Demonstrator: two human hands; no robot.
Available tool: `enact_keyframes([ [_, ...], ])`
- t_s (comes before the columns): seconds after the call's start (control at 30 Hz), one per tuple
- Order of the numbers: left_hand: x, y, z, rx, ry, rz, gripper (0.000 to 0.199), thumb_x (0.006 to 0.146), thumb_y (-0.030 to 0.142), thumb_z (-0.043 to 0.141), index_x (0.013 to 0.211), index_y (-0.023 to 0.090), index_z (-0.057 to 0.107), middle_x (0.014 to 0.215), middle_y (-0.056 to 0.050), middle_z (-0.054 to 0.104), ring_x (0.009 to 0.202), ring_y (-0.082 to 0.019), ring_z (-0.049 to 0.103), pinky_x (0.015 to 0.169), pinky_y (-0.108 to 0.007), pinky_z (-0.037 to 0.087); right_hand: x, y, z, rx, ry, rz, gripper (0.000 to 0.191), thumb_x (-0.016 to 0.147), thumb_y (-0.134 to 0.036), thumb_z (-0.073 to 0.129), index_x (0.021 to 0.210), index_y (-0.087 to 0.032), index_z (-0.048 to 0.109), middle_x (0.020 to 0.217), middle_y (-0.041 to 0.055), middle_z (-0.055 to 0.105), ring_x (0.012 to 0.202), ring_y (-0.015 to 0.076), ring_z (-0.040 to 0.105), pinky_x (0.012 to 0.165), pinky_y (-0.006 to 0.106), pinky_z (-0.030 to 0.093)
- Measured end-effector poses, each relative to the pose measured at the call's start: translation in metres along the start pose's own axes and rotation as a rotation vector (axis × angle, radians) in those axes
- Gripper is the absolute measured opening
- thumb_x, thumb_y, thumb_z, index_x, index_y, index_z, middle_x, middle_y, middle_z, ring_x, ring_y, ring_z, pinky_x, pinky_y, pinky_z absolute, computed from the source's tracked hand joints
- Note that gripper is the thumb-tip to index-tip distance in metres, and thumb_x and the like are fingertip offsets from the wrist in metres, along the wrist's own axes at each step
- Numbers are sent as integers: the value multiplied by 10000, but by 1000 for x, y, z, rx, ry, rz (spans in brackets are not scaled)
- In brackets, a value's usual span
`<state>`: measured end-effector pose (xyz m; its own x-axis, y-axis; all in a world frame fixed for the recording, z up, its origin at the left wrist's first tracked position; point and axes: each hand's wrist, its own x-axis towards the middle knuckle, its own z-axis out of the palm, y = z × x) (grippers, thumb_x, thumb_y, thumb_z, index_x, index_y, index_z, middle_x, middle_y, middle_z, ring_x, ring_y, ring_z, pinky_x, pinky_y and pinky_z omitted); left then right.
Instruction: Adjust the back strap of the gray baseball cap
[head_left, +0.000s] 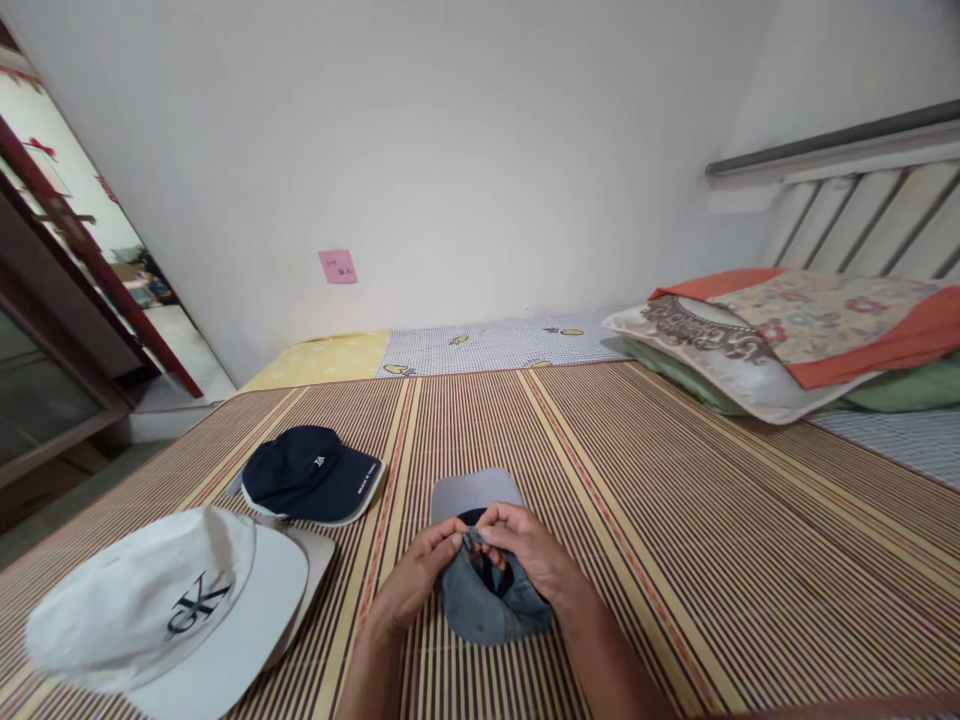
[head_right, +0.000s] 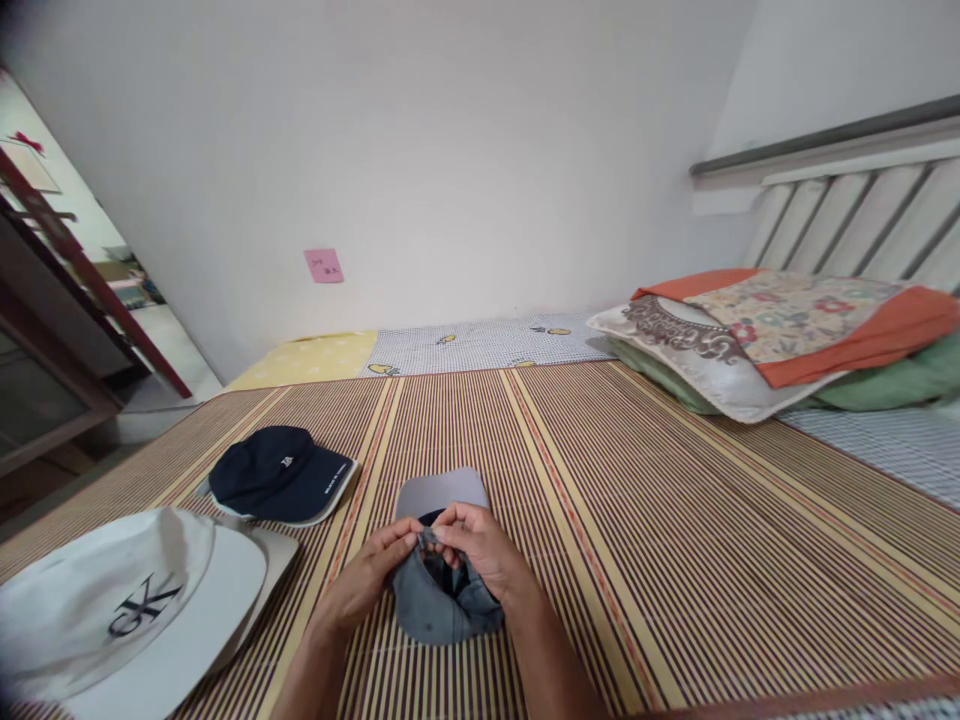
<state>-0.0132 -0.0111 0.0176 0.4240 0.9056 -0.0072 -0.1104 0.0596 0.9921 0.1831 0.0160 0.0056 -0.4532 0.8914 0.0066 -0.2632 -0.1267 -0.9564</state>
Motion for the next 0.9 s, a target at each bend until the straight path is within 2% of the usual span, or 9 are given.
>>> enact_keyframes([
  [0.23,-2,5,3,25,47,-11,417,893,585,700,866,182,595,718,39,527,630,-118,369,607,-239,302,-1,-1,2,-12,-7,19,295,749,-411,802,806,-173,638,653,-29,640,518,93,535,518,229,402],
  [0.47,-2,7,4,31,42,-9,435,877,597,714,812,187,582,686,51,486,616,-113,342,595,-232,292,-2,-2,0,-61,-54,-24,329,752,-439,821,806,-170,639,665,-31,640,528,91,540,530,228,418],
  [0.6,-2,6,4,18,0,-20,449,858,601,735,812,178,588,704,32,536,623,-114,387,599,-234,294,-3,-1,0,-57,-85,-42,370,763,-482,834,834,-179,633,675,-39,637,528,84,540,530,222,418],
  [0.7,-1,5,5,-23,-50,-11,437,857,585,741,825,175,596,744,2,598,674,-135,485,657,-244,352,-3,0,1,-53,-123,-41,398,777,-517,828,881,-186,632,693,-34,666,514,85,552,526,224,431],
  [0.8,-1,6,5,-59,-85,-6,428,860,579,741,829,175,605,774,-18,630,724,-156,542,714,-260,396,-4,-1,0,-88,-132,-24,420,844,-574,754,966,-185,652,696,-19,700,529,104,601,570,247,480],
  [0.9,-2,7,4,-48,-52,-21,437,838,575,767,805,173,597,729,14,577,641,-116,451,626,-227,337,-7,-8,-5,-160,-124,-21,433,863,-579,736,1013,-177,681,783,12,734,680,147,702,682,285,537],
])
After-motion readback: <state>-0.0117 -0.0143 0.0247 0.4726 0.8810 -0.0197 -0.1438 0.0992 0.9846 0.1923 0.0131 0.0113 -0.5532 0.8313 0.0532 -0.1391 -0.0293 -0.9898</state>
